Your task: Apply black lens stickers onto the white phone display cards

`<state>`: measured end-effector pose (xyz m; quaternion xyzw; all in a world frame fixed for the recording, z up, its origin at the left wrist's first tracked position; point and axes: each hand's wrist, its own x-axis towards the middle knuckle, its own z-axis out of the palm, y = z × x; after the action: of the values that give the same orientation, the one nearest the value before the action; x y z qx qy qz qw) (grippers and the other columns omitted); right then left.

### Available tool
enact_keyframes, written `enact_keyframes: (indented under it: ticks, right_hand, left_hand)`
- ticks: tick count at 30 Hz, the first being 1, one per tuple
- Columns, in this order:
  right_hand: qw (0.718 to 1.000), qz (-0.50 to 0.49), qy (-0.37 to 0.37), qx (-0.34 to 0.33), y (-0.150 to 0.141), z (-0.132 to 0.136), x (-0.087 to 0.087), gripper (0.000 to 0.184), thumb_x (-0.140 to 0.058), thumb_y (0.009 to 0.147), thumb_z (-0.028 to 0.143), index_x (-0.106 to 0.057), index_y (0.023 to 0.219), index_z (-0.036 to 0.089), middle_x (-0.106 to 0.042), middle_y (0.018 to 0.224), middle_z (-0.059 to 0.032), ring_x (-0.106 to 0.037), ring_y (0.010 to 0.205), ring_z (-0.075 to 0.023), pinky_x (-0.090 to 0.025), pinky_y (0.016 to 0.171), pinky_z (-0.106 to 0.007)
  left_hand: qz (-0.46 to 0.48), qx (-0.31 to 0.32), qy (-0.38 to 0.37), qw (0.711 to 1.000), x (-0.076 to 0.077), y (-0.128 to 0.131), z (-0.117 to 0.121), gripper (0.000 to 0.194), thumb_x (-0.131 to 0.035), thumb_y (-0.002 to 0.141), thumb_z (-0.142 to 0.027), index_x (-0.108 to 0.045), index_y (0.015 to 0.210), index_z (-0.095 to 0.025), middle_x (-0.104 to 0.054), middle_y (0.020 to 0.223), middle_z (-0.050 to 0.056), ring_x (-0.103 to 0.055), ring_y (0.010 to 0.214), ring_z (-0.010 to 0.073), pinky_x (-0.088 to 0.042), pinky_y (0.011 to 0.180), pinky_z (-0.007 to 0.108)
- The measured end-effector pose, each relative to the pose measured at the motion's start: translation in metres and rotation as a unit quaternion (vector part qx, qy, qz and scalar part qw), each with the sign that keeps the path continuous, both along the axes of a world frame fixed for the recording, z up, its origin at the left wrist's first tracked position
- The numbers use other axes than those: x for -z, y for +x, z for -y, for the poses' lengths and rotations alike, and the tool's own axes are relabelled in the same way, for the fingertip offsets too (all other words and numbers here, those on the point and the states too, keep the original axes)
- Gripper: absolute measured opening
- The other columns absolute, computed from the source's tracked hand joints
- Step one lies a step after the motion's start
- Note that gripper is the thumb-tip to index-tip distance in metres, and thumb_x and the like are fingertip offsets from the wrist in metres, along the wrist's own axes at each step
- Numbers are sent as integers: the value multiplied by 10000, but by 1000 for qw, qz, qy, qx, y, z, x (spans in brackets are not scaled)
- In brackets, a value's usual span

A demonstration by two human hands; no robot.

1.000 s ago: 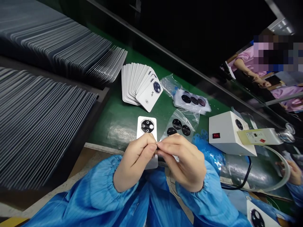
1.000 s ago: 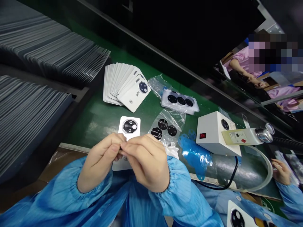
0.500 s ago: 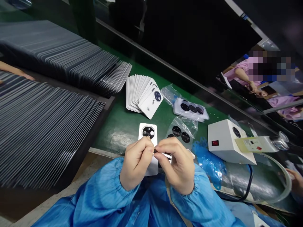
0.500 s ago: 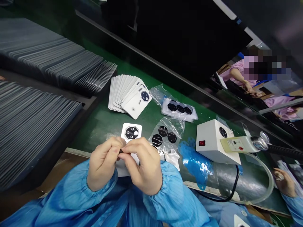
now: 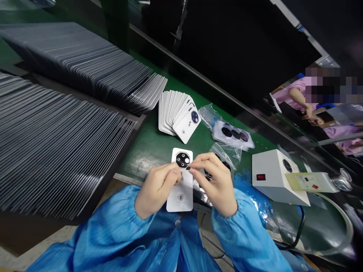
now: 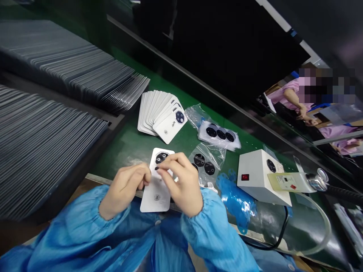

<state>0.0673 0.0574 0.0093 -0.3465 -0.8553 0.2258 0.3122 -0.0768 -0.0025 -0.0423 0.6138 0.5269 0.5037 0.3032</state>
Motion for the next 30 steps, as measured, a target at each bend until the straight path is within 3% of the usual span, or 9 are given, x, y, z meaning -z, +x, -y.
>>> enact_keyframes:
  ticks: [4, 9, 16, 23, 30]
  right_hand:
    - [992, 125, -13, 9, -2, -28, 22, 90, -571, 827, 158, -651, 801, 190, -615, 786, -21, -592, 750, -132, -474, 682, -266]
    - [982, 190, -20, 3, -11, -45, 42, 83, -622, 768, 116, -632, 738, 193, -611, 741, -1, -584, 696, -131, -452, 642, -257]
    - [969, 247, 15, -8, -11, -46, 44, 82, -601, 793, 132, -627, 770, 205, -644, 771, 17, -592, 738, -127, -385, 660, -267]
    - [954, 279, 106, -11, -8, -41, 50, 117, -552, 851, 214, -621, 760, 185, -627, 724, 0, -562, 723, -139, -314, 672, -302]
    - [935, 295, 193, -34, -10, -41, 52, 119, -548, 853, 192, -610, 753, 172, -615, 704, 0, -526, 691, -134, -281, 649, -313]
  left_hand:
    - [-159, 4, 17, 987, 11, -18, 1, 206, -427, 898, -187, -602, 804, -132, -616, 788, 67, -573, 765, 209, -459, 694, 356]
    - [-279, 9, 69, 958, 29, -19, 0, 204, -470, 877, -171, -625, 985, -95, -632, 1072, 149, -522, 1091, 320, -430, 891, 471]
    - [-331, -1, 87, 940, 34, -15, -2, 226, -493, 860, -151, -628, 1031, -92, -641, 1109, 132, -536, 1107, 313, -456, 902, 462]
    - [-344, -13, 91, 935, 34, -16, -3, 224, -520, 840, -146, -634, 1027, -99, -648, 1084, 129, -547, 1088, 305, -476, 880, 451]
    - [-352, -10, 89, 932, 32, -17, -3, 224, -499, 849, -146, -645, 1016, -113, -654, 1081, 127, -555, 1080, 303, -487, 869, 448]
